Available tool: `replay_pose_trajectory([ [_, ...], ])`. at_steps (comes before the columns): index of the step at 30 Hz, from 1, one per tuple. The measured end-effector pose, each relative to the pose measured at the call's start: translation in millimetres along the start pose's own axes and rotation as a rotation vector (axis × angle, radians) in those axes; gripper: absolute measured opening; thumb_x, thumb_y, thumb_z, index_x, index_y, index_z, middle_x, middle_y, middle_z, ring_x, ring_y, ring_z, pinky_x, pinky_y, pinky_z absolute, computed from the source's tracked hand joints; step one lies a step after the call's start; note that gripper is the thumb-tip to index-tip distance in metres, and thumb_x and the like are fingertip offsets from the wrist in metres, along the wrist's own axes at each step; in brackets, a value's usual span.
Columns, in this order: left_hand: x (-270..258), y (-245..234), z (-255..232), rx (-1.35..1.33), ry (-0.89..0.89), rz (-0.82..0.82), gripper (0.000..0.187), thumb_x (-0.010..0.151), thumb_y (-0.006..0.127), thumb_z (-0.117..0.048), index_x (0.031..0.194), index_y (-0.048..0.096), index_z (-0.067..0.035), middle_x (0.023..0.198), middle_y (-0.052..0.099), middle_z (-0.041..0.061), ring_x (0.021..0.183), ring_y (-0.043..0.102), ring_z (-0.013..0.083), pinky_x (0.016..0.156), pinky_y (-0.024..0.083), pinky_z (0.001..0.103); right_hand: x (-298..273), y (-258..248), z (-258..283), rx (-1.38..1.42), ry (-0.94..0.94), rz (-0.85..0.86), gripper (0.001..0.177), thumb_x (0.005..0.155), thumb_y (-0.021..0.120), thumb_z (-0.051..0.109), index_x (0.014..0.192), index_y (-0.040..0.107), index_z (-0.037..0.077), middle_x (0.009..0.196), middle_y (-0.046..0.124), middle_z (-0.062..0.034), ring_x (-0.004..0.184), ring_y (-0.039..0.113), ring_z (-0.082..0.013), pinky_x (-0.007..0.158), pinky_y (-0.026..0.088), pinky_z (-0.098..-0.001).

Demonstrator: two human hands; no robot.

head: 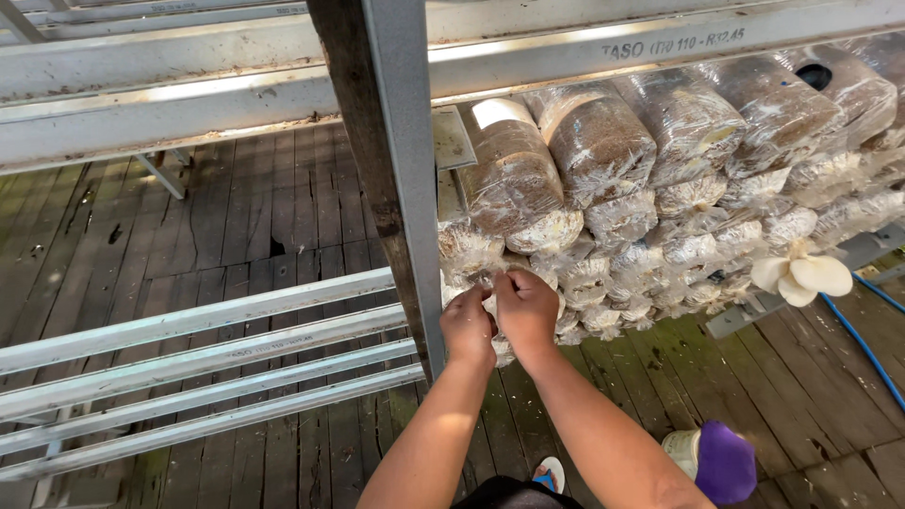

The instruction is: The person manipulates plastic bags filled with substrate on a wooden rack, picking mushrooms from the openings of the bags by hand.

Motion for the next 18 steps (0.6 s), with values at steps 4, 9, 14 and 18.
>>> replay_pose_trajectory([
  [4,-2,-2,7,-0.017,-0.028,-0.016,0.027,0.103,0.064,-0.021,0.092,0.072,0.002,0.046,0.046,0.011,0.037,0.045,0.0180,0.041,0.032,0.032,-2,-6,12,0.028,0.003,-0.012,0.020,0.089,0.072,0.019,0.074,0.076,0.007,0.064,0.066,-0.0150,0.070,0.067,-0.0225,0.069,0.052,-0.0417],
  [9,-6,12,26,-0.178,-0.163,0.059,0.038,0.100,0.072,-0.035,0.082,0.065,-0.002,0.048,0.043,0.009,0.035,0.045,0.0190,0.036,0.034,0.024,-1,-7,30,-0.002,0.190,0.045,0.013,0.087,0.075,0.026,0.089,0.080,0.014,0.065,0.071,-0.0069,0.052,0.066,-0.0204,0.047,0.056,-0.0339],
  [14,-21,21,8,-0.214,-0.188,0.104,0.035,0.098,0.075,-0.032,0.080,0.062,-0.005,0.048,0.044,0.006,0.034,0.045,0.0161,0.034,0.034,0.023,-1,-10,16,-0.061,0.206,0.032,0.016,0.088,0.076,0.027,0.096,0.082,0.015,0.070,0.074,-0.0105,0.065,0.072,-0.0257,0.053,0.057,-0.0402],
  [18,-25,10,36,-0.083,-0.161,0.065,0.025,0.099,0.070,-0.025,0.088,0.066,-0.003,0.056,0.046,0.010,0.038,0.047,0.0196,0.036,0.034,0.027,-17,-49,21,0.082,0.012,-0.111,0.008,0.087,0.077,0.010,0.092,0.083,0.010,0.070,0.074,-0.0125,0.060,0.067,-0.0174,0.055,0.054,-0.0344],
])
Point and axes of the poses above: each hand's wrist, its own x-axis towards the middle knuckle, its own y-axis out of the palm, z = x × y, the point moved 9 cm from there along x, towards the middle knuckle
